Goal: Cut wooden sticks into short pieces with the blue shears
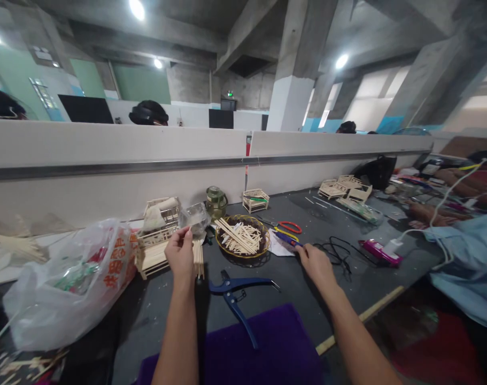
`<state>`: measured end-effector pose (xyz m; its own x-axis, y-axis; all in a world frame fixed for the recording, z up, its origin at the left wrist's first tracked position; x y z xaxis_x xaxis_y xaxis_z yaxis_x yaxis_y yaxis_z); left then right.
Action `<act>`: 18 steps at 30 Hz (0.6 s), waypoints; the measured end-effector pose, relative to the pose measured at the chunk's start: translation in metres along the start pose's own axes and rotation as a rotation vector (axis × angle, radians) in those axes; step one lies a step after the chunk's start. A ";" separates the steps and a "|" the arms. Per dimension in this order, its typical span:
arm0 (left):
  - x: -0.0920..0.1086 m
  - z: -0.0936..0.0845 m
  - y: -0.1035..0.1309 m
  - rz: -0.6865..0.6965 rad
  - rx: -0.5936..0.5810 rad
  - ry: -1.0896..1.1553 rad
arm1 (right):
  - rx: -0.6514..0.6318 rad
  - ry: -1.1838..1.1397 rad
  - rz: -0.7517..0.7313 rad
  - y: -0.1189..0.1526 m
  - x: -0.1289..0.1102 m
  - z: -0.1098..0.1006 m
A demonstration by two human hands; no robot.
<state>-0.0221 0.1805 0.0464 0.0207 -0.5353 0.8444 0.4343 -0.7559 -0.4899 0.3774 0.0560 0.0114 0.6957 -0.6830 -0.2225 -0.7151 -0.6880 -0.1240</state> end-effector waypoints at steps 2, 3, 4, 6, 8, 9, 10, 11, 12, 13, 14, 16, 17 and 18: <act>-0.002 0.001 0.000 -0.013 -0.012 0.026 | -0.020 -0.097 0.032 -0.021 0.006 -0.014; -0.003 0.002 0.000 -0.018 -0.014 0.034 | -0.046 -0.165 0.052 -0.032 0.009 -0.020; -0.004 0.002 0.000 -0.024 -0.013 0.041 | -0.071 -0.194 0.057 -0.043 0.011 -0.024; -0.005 0.002 0.000 -0.034 -0.012 0.050 | -0.122 -0.237 0.061 -0.063 0.014 -0.030; -0.006 0.002 0.000 -0.046 -0.012 0.059 | -0.191 -0.287 0.066 -0.076 0.015 -0.029; -0.006 0.002 0.000 -0.056 -0.012 0.066 | -0.230 -0.320 0.074 -0.079 0.016 -0.025; -0.006 0.002 0.001 -0.068 -0.012 0.074 | -0.270 -0.354 0.085 -0.081 0.016 -0.020; -0.006 0.002 0.001 -0.081 -0.009 0.084 | -0.310 -0.387 0.099 -0.082 0.017 -0.013; -0.007 0.002 0.002 -0.094 -0.006 0.094 | -0.351 -0.418 0.114 -0.082 0.018 -0.006; -0.007 0.002 0.002 -0.104 -0.004 0.102 | -0.389 -0.443 0.132 -0.081 0.019 0.003; -0.007 0.002 0.002 -0.110 -0.003 0.105 | -0.424 -0.461 0.152 -0.080 0.020 0.011; -0.007 0.003 0.003 -0.117 -0.009 0.105 | -0.472 -0.478 0.196 -0.079 0.022 0.026; -0.007 0.003 0.003 -0.120 -0.015 0.105 | -0.481 -0.478 0.217 -0.079 0.024 0.032; -0.008 0.004 0.003 -0.124 -0.023 0.106 | -0.480 -0.474 0.236 -0.080 0.026 0.036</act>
<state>-0.0176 0.1834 0.0392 -0.1275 -0.4729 0.8718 0.4069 -0.8266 -0.3888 0.4502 0.1025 -0.0191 0.3437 -0.7219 -0.6006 -0.6580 -0.6414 0.3945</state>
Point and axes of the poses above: each hand's wrist, its own y-axis away from the middle knuckle, its own z-axis out of the palm, x = y × z, the point moved 7 cm from there along -y, towards the middle knuckle, and after that the axes turned 13 degrees about z, right-handed, at the moved point
